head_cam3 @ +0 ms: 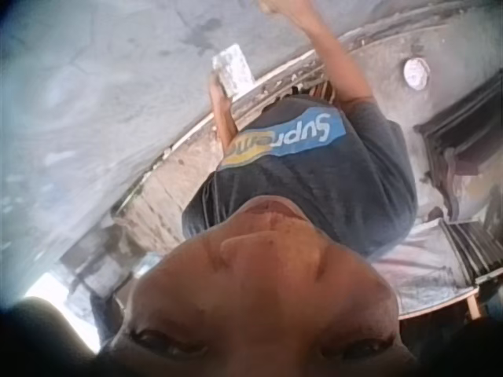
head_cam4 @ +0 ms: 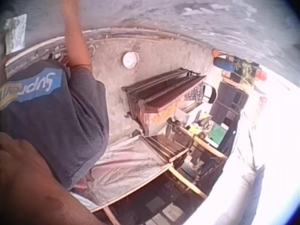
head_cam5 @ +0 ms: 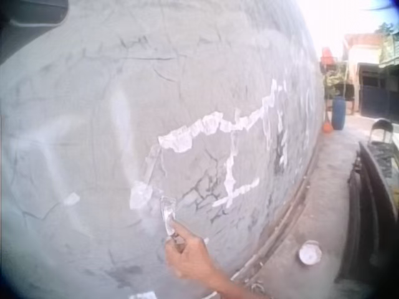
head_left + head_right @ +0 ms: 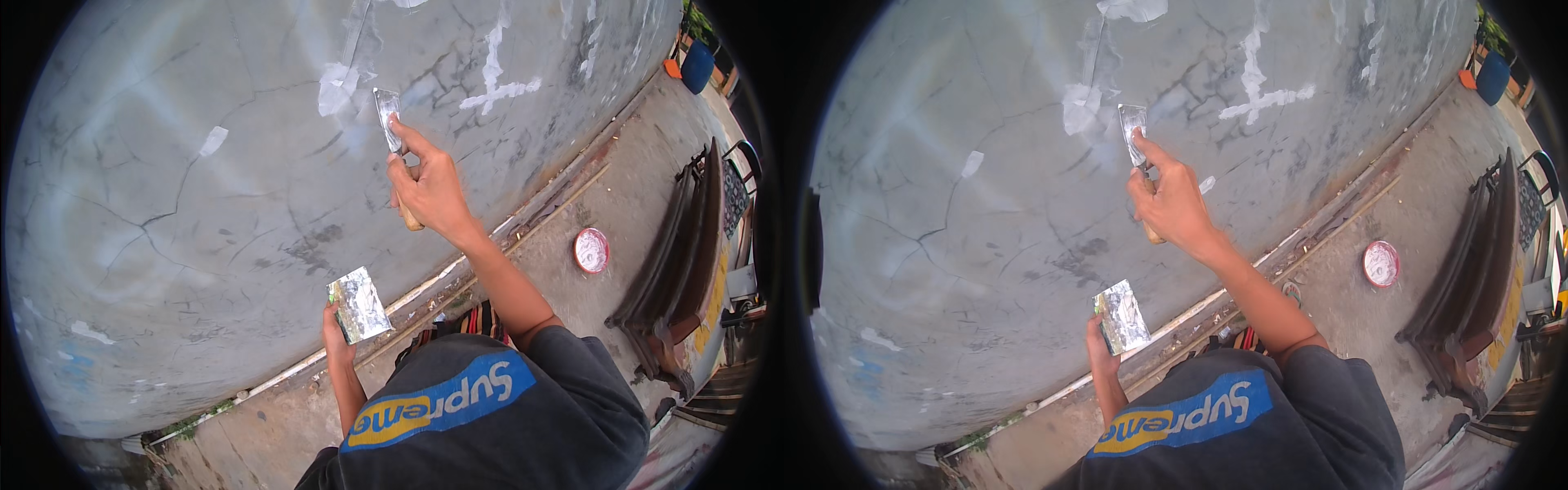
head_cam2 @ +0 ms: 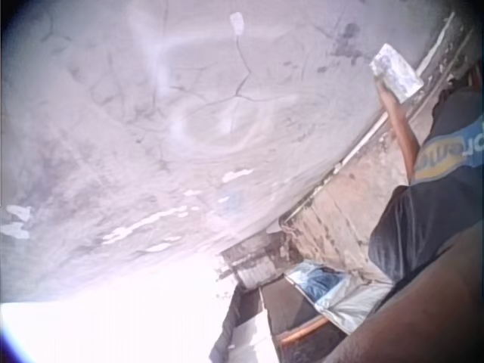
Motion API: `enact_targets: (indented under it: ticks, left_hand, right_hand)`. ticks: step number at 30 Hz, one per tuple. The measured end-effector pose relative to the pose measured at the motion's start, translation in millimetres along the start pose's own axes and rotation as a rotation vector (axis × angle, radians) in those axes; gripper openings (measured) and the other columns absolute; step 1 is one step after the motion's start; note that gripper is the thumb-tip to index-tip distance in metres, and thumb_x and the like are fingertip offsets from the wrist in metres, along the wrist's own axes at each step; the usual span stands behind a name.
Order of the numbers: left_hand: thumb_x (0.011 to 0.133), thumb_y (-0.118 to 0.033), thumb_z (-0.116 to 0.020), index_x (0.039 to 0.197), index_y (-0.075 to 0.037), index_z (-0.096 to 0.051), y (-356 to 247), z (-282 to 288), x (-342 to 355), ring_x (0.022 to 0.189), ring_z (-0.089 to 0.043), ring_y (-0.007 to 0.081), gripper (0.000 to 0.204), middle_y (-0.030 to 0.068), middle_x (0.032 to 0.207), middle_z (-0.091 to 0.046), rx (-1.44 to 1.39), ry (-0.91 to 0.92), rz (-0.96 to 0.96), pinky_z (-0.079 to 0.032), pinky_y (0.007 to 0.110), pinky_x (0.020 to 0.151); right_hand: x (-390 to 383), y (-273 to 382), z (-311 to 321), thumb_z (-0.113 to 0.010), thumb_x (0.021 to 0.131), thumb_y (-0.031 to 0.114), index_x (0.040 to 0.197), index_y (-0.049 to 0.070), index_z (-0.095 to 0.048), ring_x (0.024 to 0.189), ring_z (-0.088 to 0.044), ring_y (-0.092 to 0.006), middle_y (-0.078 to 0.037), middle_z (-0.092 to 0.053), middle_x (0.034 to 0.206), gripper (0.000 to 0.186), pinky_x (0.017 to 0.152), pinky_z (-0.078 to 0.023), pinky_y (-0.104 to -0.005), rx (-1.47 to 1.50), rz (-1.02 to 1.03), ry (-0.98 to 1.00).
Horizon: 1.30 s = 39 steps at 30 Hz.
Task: The person uses a putty knife to apply white plaster to a cracked concrete wall, smoothing it over the surface. They repeatedly transfer plaster from a small metal container to the wall, working on different sections.
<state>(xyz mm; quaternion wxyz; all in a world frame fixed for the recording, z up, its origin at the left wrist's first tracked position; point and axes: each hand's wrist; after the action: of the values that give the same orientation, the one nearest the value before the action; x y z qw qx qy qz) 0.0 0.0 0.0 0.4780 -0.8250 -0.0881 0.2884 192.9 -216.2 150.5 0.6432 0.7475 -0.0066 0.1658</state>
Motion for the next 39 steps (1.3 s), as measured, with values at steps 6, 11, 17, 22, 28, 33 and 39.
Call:
enact_targets:
  ticks: [6,11,17,22,28,33,39]
  left_hand:
    - [0.096,-0.026,-0.044,0.131,-0.003,-0.048,15,7,4,0.106,-0.062,0.0231,0.042,0.0106,0.12,-0.061,0.023,-0.01,0.075,-0.05,0.038,0.093]
    - [0.095,-0.026,-0.045,0.131,-0.003,-0.048,7,-7,-11,0.105,-0.062,0.0223,0.043,0.0099,0.119,-0.061,0.041,-0.02,0.039,-0.05,0.037,0.092]
    - [0.094,-0.025,-0.046,0.128,-0.001,-0.05,11,-8,-10,0.102,-0.065,0.0245,0.042,0.0128,0.117,-0.063,0.031,-0.025,0.038,-0.052,0.039,0.09]
    - [0.095,-0.027,-0.046,0.128,0.0,-0.051,13,1,-3,0.101,-0.065,0.0245,0.043,0.0127,0.116,-0.064,0.028,-0.034,0.035,-0.051,0.039,0.091]
    - [0.095,-0.029,-0.046,0.129,-0.002,-0.05,4,1,0,0.103,-0.064,0.0231,0.044,0.0107,0.118,-0.062,0.024,-0.012,0.055,-0.051,0.038,0.092]
    - [0.095,-0.028,-0.046,0.13,-0.003,-0.049,6,-1,1,0.104,-0.063,0.0225,0.044,0.0098,0.118,-0.062,0.038,0.028,0.051,-0.051,0.037,0.092]
    - [0.094,-0.027,-0.048,0.131,-0.003,-0.049,13,7,8,0.104,-0.063,0.0213,0.044,0.0092,0.118,-0.062,0.009,0.026,0.085,-0.05,0.036,0.091]
  right_hand:
    - [-34,-39,-38,-0.052,0.096,0.004,0.143,-0.001,-0.044,0.051,-0.061,-0.013,-0.009,-0.058,0.097,0.049,0.045,-0.049,-0.028,-0.09,0.171,0.059]
    - [-50,-30,-15,-0.052,0.096,0.005,0.146,0.0,-0.04,0.053,-0.062,-0.0134,-0.014,-0.06,0.102,0.051,0.046,-0.05,-0.0283,0.118,-0.135,0.075]
    - [-18,-60,-44,-0.05,0.097,0.004,0.151,0.001,-0.03,0.06,-0.063,-0.0141,-0.019,-0.059,0.116,0.057,0.052,-0.052,-0.0303,0.134,0.097,-0.158]
    - [-17,-94,-83,-0.05,0.099,0.006,0.15,0.001,-0.029,0.054,-0.061,-0.0125,-0.015,-0.058,0.108,0.055,0.046,-0.05,-0.0268,0.114,0.284,-0.168]
    - [-46,-57,-37,-0.052,0.099,0.006,0.15,0.001,-0.03,0.056,-0.063,-0.0137,-0.015,-0.058,0.111,0.056,0.045,-0.051,-0.0278,0.186,0.051,-0.013]
    - [-17,-36,-19,-0.052,0.099,0.006,0.151,0.003,-0.03,0.057,-0.065,-0.0146,-0.014,-0.057,0.108,0.056,0.045,-0.051,-0.0287,0.214,-0.001,-0.079]
    - [-35,-69,-58,-0.051,0.099,0.006,0.151,0.003,-0.029,0.056,-0.062,-0.0133,-0.011,-0.059,0.095,0.057,0.049,-0.052,-0.0284,0.099,0.142,0.004]
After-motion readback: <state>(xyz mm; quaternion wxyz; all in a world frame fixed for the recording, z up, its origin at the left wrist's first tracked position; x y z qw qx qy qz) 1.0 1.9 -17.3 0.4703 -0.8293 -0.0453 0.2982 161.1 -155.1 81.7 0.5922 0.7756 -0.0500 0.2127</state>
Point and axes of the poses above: each hand's wrist, its own x-axis towards the middle knuckle, its own z-axis out of the back of the hand, y = z × x
